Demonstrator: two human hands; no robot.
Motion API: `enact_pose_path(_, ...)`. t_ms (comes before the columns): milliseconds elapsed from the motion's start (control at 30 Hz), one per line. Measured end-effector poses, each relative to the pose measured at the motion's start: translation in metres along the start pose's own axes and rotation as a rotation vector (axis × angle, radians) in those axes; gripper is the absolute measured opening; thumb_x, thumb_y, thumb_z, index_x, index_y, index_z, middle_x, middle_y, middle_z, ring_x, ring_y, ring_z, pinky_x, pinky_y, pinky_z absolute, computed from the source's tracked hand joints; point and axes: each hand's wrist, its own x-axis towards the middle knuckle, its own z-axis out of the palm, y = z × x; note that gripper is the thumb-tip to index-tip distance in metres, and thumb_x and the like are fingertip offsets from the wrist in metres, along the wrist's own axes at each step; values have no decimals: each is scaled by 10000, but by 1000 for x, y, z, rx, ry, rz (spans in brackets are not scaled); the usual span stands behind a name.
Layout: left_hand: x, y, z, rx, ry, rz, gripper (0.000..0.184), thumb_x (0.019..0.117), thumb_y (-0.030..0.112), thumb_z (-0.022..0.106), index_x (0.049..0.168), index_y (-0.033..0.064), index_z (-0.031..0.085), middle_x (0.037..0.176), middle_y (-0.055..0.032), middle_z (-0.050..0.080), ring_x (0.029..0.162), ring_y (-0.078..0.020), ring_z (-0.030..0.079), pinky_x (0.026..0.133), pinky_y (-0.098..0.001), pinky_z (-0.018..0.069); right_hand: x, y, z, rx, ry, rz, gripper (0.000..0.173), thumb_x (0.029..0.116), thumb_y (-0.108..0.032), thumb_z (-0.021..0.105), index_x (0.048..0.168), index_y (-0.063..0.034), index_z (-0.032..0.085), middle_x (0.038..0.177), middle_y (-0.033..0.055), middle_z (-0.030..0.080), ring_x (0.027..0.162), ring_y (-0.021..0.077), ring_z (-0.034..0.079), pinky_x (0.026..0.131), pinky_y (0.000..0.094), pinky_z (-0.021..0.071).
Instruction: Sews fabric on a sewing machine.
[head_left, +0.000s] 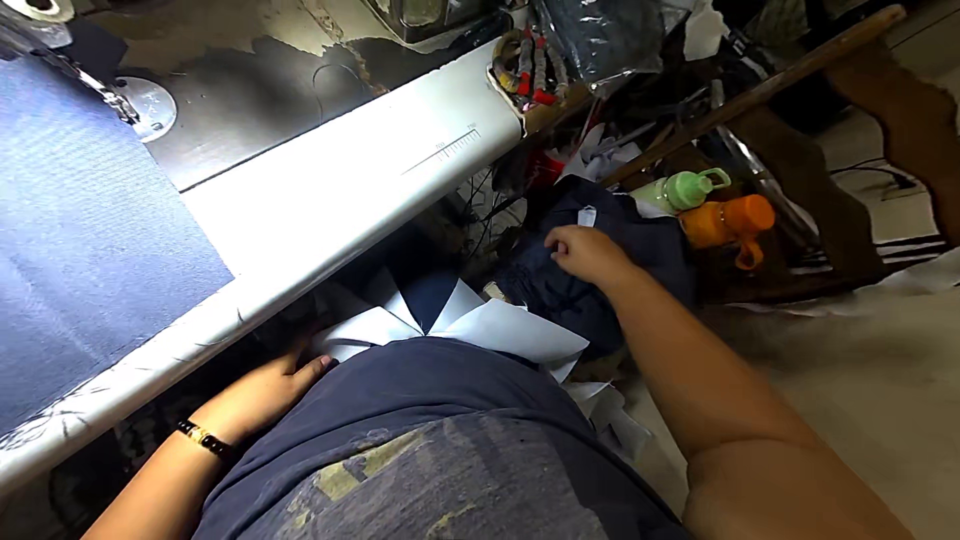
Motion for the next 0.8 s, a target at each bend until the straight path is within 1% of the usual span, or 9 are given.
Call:
enact_pose_path(67,-11,5,-6,32,5,-5,613,1074,328,501,1632,188,289,1613,-150,409,1483,-321,409,1201,-554,313,6,-1,13,-48,-26,11,267,878,13,736,1144,7,714,1104,263,667,1075,460,645,933,662,506)
enact_pose_path(133,-20,0,-6,27,49,24,571,1069,322,502,1610,211,356,1579,-143,462,1437,-326,471,1170,-565,355,6,0,16,-89,-1,29,244,877,-7,759,1114,22,711,1117,264,655,1123,463,625,960,637,505)
enact_pose_path(167,-23,-4,-5,14,79,46,547,1064,322,504,1590,217,399,1557,-138,491,1405,-323,508,1149,-566,383,4,1,17,-100,24,21,223,880,-19,765,1091,29,713,1107,261,655,1128,459,623,958,629,508)
enact_pose_path(233,-27,-9,-2,-21,121,76,517,1052,319,504,1556,210,460,1539,-123,517,1393,-305,523,1143,-552,395,2,4,17,-116,73,-11,186,883,-38,775,1044,35,717,1085,250,662,1121,449,629,939,616,521)
enact_pose_path(400,-27,-7,-2,-50,161,127,472,1051,290,508,1509,176,524,1489,-116,568,1365,-279,550,1135,-532,410,-2,13,21,-172,148,-101,124,871,-45,788,935,38,721,1055,228,677,1090,439,636,886,602,537)
enact_pose_path(467,-27,-8,-2,-43,175,149,466,1044,294,510,1496,187,540,1466,-103,590,1335,-270,577,1117,-533,429,-1,17,24,-205,127,-104,123,905,-67,758,961,33,715,1088,225,675,1111,439,627,901,613,521)
enact_pose_path(633,-30,-11,-3,-46,178,152,447,1048,303,508,1478,194,563,1444,-102,610,1326,-277,586,1117,-539,429,-1,18,31,-266,67,-52,175,997,-106,649,1076,45,690,1165,250,655,1186,448,602,957,626,487)
enact_pose_path(733,-32,-14,-1,-52,195,166,451,1043,312,496,1468,179,573,1425,-113,622,1304,-274,601,1105,-536,438,-3,16,35,-289,87,-44,191,1019,-119,622,1084,49,686,1170,255,653,1178,453,605,951,624,489)
enact_pose_path(800,-33,-16,1,-56,198,170,457,1041,321,490,1463,169,576,1412,-121,630,1286,-280,614,1096,-538,448,-5,15,35,-270,125,-64,175,1010,-102,628,1072,53,683,1163,260,649,1165,458,608,941,631,490)
